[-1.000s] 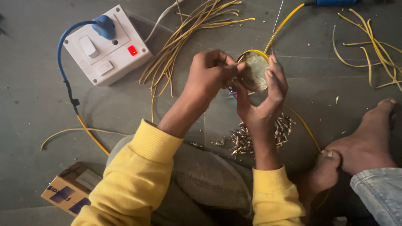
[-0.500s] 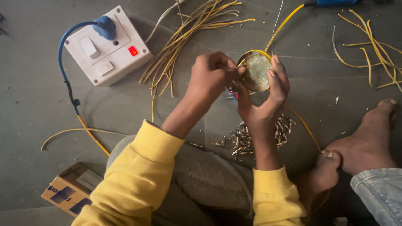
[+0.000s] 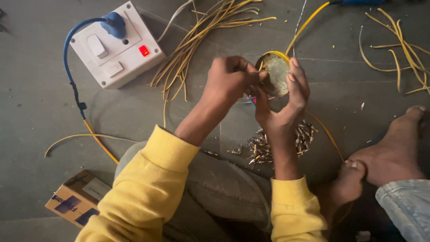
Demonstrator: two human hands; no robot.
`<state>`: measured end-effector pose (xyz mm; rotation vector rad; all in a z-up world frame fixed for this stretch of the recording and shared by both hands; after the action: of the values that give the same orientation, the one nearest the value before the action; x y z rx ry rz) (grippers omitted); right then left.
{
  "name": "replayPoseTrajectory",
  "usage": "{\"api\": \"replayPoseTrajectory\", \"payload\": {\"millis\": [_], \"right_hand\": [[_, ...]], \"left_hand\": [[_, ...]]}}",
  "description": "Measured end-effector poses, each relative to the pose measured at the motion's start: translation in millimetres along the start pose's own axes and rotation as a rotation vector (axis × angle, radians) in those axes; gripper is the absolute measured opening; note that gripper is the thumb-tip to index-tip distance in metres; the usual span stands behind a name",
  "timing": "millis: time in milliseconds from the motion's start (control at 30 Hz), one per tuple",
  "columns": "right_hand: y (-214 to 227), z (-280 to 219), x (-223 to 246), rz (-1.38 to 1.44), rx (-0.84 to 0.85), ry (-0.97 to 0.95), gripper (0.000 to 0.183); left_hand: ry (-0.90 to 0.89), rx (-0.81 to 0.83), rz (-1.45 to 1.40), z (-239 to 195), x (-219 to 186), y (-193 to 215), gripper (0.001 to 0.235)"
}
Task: The person sits on the floor and strips the yellow insulation from multiple wires using a small blade. They repeatedly cut the insulation and pull it off, leaving a pile of stripped wire ends and insulation scraps on the floor.
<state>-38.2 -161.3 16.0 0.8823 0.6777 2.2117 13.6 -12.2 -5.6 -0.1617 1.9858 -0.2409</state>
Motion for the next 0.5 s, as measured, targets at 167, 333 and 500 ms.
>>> {"api": "replayPoseTrajectory", "payload": {"millis": [167, 333, 500], "right_hand": [[-0.9, -2.3, -2.1, -0.005, 0.001, -0.011, 0.071], [-0.1, -3.8, -4.2, 0.024, 0.016, -0.016, 0.072], [-1.8, -3.4, -6.6, 0.047, -0.059, -0.054, 0.074]], "left_hand": [[-0.075, 0.018, 0.012, 0.3, -1.2, -2.0, 0.020], [-0.068, -0.001, 0.041, -0.9, -0.8, -2.8, 0.019], [-0.111, -0.038, 0.101, 2.2, 2.6, -1.7, 0.020]]}}
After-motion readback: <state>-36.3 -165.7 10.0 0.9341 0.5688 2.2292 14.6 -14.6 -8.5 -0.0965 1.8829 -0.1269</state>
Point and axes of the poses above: each hand's wrist, its own z-axis towards the middle knuckle, its own y-axis out of the back of the hand, x = y × z, the point moved 2 cm from there along z, towards the middle knuckle
